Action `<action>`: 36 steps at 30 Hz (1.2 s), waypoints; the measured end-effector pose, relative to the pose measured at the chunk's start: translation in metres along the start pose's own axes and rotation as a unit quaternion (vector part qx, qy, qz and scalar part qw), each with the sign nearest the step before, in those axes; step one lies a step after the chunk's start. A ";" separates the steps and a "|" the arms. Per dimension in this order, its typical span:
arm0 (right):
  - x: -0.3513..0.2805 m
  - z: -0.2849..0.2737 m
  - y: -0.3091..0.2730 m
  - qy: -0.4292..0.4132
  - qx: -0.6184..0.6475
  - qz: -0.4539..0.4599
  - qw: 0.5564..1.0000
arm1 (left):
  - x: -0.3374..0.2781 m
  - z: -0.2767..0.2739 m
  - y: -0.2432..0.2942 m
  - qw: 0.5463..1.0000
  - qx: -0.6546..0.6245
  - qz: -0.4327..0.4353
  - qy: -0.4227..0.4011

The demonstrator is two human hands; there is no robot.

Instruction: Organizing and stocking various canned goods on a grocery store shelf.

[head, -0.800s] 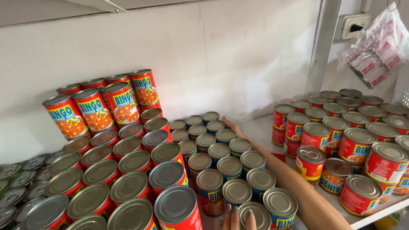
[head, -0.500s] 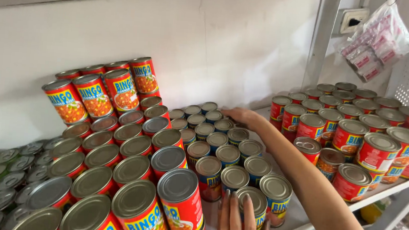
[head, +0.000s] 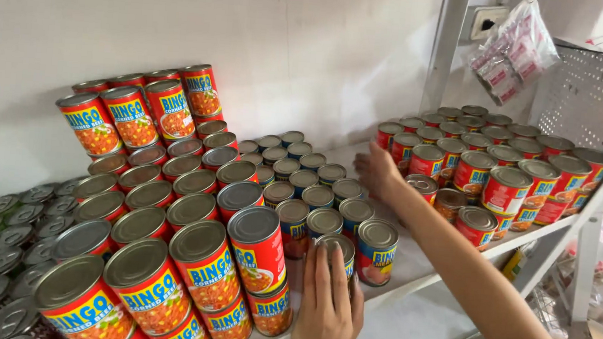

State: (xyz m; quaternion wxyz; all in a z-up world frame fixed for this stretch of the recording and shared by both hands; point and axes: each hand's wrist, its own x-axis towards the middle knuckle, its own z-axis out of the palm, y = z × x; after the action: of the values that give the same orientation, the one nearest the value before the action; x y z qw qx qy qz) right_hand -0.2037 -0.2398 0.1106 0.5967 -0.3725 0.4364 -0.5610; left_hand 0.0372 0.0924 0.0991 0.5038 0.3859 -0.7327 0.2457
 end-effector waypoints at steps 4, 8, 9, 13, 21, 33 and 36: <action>-0.101 0.053 0.005 -0.070 0.040 0.071 0.994 | -0.004 -0.004 0.001 1.000 0.013 -0.009 -0.014; -0.027 0.023 0.045 -0.098 0.007 -0.031 0.995 | -0.003 -0.002 0.002 1.000 0.016 -0.002 -0.026; -0.003 0.013 0.057 -0.086 0.014 -0.069 0.994 | -0.004 -0.001 0.003 0.999 0.020 -0.008 -0.026; -0.069 0.047 0.032 -0.170 0.074 0.038 0.982 | -0.005 0.006 0.003 1.000 0.028 -0.006 0.002; -0.091 0.060 0.026 -0.207 0.020 0.035 0.977 | -0.003 0.002 0.005 1.000 0.013 -0.011 -0.008; -0.031 0.111 -0.016 -0.122 -0.187 -0.009 0.975 | 0.007 -0.002 0.006 0.999 0.005 -0.042 0.012; 0.009 0.102 -0.003 -0.130 -0.215 -0.038 0.967 | 0.006 0.005 0.001 0.999 -0.005 -0.043 0.018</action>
State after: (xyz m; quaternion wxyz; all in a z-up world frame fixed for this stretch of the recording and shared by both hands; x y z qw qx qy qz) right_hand -0.1090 -0.2540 0.1476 0.5326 -0.5778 0.4507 -0.4234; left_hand 0.0329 0.0874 0.1035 0.5292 0.4101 -0.7072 0.2271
